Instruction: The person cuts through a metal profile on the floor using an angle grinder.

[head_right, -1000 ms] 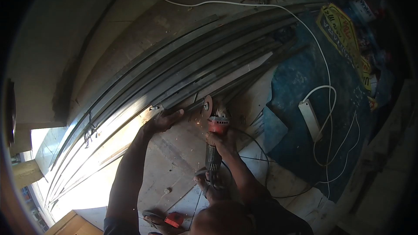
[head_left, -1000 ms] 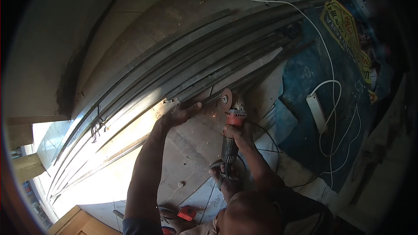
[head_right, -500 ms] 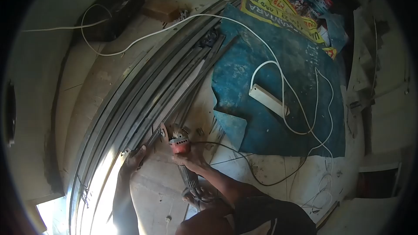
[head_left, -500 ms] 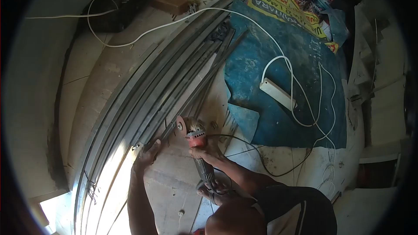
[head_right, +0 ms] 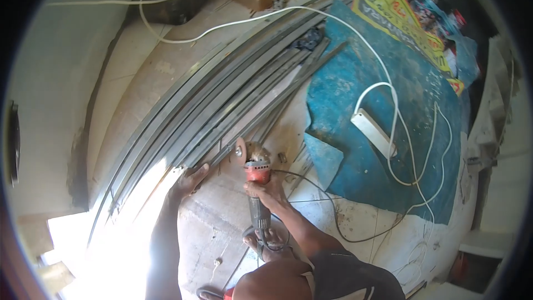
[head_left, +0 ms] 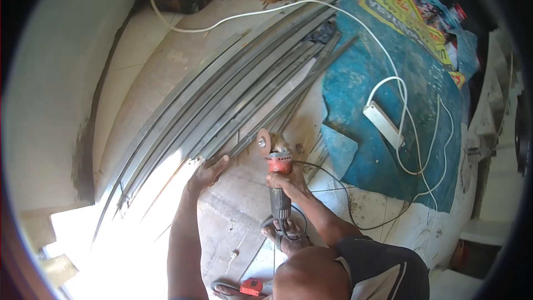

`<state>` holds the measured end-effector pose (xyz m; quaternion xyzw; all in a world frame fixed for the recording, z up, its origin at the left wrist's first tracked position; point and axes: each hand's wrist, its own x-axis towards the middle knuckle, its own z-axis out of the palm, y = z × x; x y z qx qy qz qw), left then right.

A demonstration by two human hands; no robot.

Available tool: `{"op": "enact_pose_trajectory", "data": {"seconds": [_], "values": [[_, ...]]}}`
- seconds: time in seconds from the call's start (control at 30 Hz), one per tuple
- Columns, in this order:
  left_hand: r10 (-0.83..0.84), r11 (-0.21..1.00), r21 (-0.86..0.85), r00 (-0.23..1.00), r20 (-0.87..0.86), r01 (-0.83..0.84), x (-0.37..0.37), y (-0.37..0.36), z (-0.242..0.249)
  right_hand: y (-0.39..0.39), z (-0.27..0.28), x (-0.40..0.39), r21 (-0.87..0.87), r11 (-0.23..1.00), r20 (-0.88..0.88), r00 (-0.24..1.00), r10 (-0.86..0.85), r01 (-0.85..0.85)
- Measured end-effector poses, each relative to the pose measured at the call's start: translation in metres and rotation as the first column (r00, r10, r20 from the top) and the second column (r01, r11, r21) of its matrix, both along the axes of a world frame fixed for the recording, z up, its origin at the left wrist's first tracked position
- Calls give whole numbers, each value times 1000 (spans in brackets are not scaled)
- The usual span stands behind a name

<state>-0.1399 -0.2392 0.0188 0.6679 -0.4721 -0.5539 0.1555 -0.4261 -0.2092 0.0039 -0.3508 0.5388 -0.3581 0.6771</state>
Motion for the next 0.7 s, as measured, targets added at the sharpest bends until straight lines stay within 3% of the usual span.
{"op": "enact_pose_trajectory", "data": {"seconds": [0.17,0.33,0.5,0.57,0.7], "values": [[-15,998,64,1000,-12,16,6,-1,-1,1,-3,-3,25,998,33,997,-67,66],[-16,993,115,998,-68,23,5,-4,5,-2,-1,-9,-2,1000,52,998,-24,24],[-26,996,80,995,-94,34,16,-7,-25,-6,6,-8,-60,998,14,999,35,-34],[-67,952,288,990,-123,100,20,-16,-40,-3,7,-11,-57,996,-45,997,67,-69],[-53,936,340,991,-122,92,18,-18,-28,-1,-5,-17,-52,995,-30,996,80,-81]]}}
